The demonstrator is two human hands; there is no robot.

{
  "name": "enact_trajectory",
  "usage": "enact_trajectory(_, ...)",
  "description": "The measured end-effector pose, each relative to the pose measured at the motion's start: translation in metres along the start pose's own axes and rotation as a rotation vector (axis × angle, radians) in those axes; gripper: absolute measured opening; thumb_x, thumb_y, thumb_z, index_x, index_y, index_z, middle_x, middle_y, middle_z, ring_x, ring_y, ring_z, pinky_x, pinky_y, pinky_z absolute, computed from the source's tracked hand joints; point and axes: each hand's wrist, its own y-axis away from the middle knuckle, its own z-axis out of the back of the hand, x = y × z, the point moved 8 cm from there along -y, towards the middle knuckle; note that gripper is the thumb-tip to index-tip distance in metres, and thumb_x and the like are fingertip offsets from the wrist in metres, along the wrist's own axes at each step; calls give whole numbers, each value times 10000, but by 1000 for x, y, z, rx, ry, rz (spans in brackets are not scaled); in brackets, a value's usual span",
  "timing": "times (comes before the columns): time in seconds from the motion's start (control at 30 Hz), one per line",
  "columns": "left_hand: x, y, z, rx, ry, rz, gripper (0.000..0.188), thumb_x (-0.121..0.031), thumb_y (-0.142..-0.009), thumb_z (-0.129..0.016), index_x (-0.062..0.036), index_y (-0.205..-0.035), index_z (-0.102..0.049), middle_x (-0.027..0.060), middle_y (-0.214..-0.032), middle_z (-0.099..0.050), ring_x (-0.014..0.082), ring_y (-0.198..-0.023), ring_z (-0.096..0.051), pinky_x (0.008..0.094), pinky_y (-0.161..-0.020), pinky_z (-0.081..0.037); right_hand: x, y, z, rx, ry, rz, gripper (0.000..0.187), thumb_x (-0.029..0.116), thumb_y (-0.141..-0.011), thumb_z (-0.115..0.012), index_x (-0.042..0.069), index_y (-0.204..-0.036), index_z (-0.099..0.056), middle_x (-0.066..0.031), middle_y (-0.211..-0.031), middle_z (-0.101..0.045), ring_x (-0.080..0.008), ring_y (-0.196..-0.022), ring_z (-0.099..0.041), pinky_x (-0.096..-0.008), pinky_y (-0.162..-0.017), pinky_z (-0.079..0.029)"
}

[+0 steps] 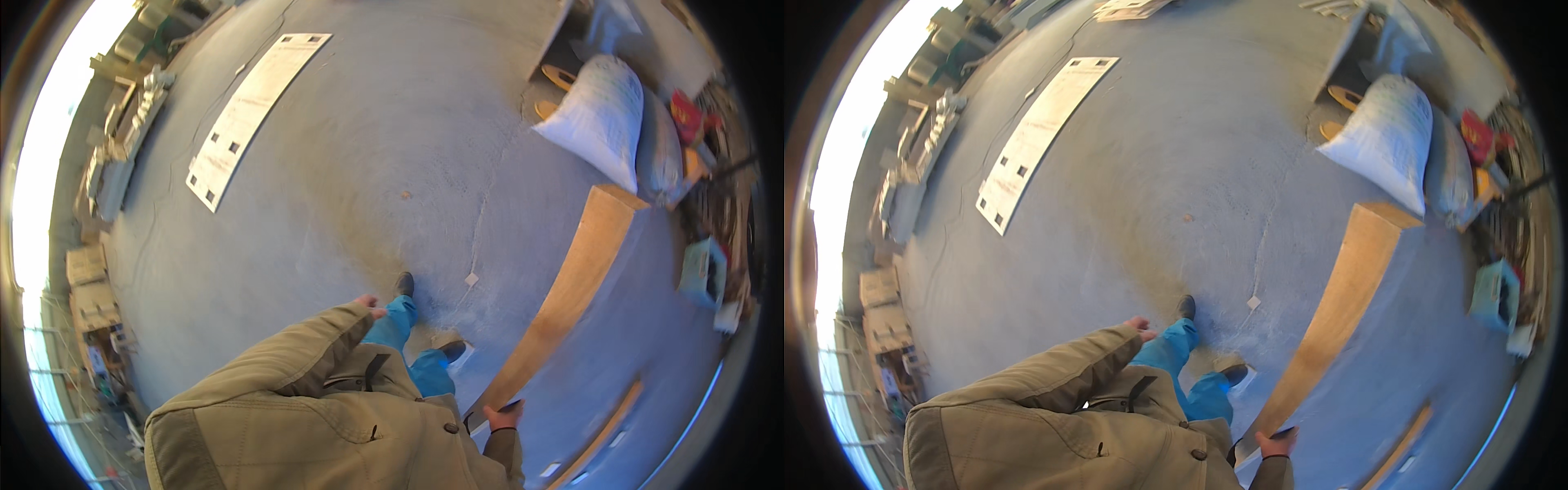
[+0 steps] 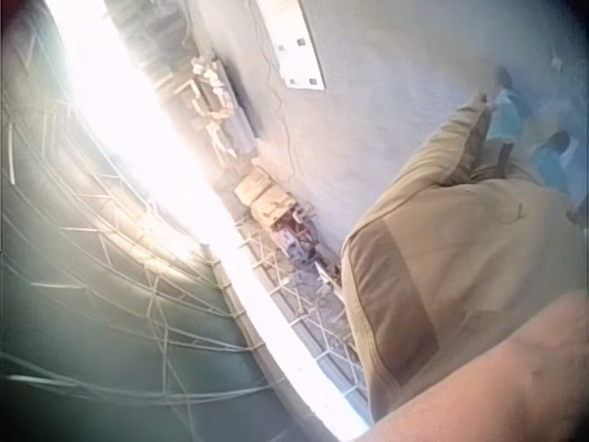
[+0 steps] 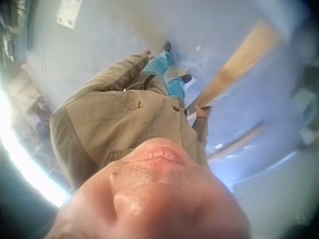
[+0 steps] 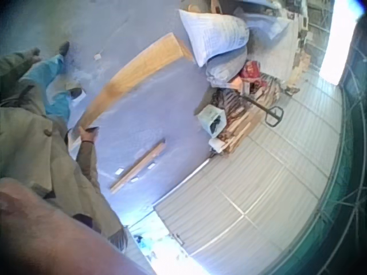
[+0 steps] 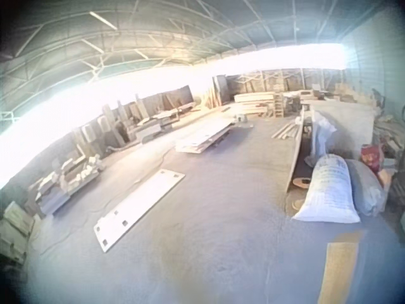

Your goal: The person moves around a workshop, picks up a large plywood panel, flips it, and places it on the floor. They then pick up and place several wooden planks and smaller pieces, arranging them on and around the panel. The person also handles a jigsaw and a small wooden block, placing them on the panel.

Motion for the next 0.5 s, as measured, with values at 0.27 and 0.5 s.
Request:
enact_trajectory(0.27, 133, -3, 144, -176, 242, 228, 647, -432, -834, -764, -55, -1325, -576, 199, -1314, -614, 354, -1240, -570, 466, -1053, -436, 197, -9, 12, 125, 246, -97, 1179, 386, -565, -906, -166, -1421, -310, -253, -1308, -576, -311, -1187, -591, -433, -1021, -478)
enact_trajectory(0.5, 237, 12, 222, -325, 604, 367, 606, -383, -841, -765, -42, -1306, -580, 193, -1267, -642, 347, -1201, -593, 455, -1022, -455, 368, -40, -55, 95, 564, 229, 1053, 358, -479, -940, -35, -1339, -475, -182, -1214, -656, -335, -1141, -631, -428, -963, -517)
